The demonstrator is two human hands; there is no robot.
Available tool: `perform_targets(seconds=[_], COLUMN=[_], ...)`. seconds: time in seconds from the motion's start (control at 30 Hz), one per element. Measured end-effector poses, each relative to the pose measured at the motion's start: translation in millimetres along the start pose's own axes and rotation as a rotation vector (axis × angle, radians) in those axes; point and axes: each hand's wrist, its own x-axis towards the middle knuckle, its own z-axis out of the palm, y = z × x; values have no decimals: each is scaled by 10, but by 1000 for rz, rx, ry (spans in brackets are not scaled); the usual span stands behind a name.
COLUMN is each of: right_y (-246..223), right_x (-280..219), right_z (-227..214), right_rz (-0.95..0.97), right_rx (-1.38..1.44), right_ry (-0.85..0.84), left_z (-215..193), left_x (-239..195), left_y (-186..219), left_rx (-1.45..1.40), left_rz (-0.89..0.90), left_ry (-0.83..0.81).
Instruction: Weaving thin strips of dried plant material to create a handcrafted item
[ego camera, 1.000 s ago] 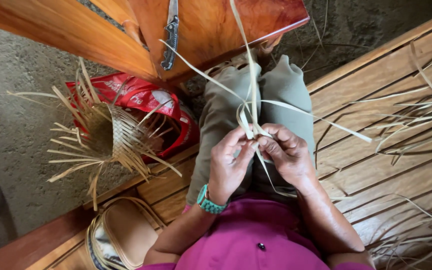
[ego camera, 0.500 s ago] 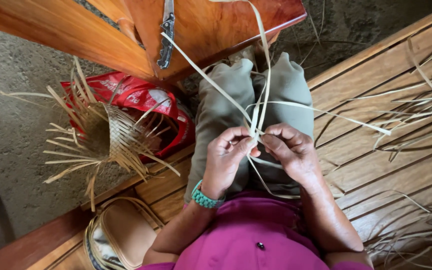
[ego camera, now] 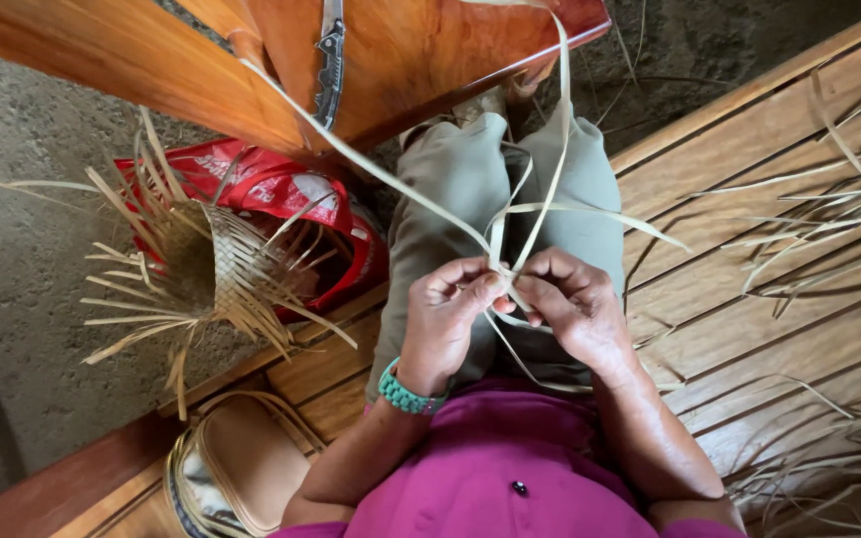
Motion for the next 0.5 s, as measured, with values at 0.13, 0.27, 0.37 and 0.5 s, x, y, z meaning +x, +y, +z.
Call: perform_targets(seconds=[0.13, 0.27, 0.37, 0.5], right_y=[-49, -137, -452, -720], right_x=[-11, -36, -31, -166], right_z=[24, 34, -120, -861], right_rz=[-6, 74, 90, -30], right_rx=[8, -175, -297, -723], right_ry=[6, -85, -134, -318], left_z=[0, -55, -52, -84], left_x=[11, 5, 4, 72], left_y=[-5, 128, 355, 781], left_rx=[-45, 77, 179, 240], left_rz=[0, 25, 72, 217], left_ry=[-31, -43, -6, 73])
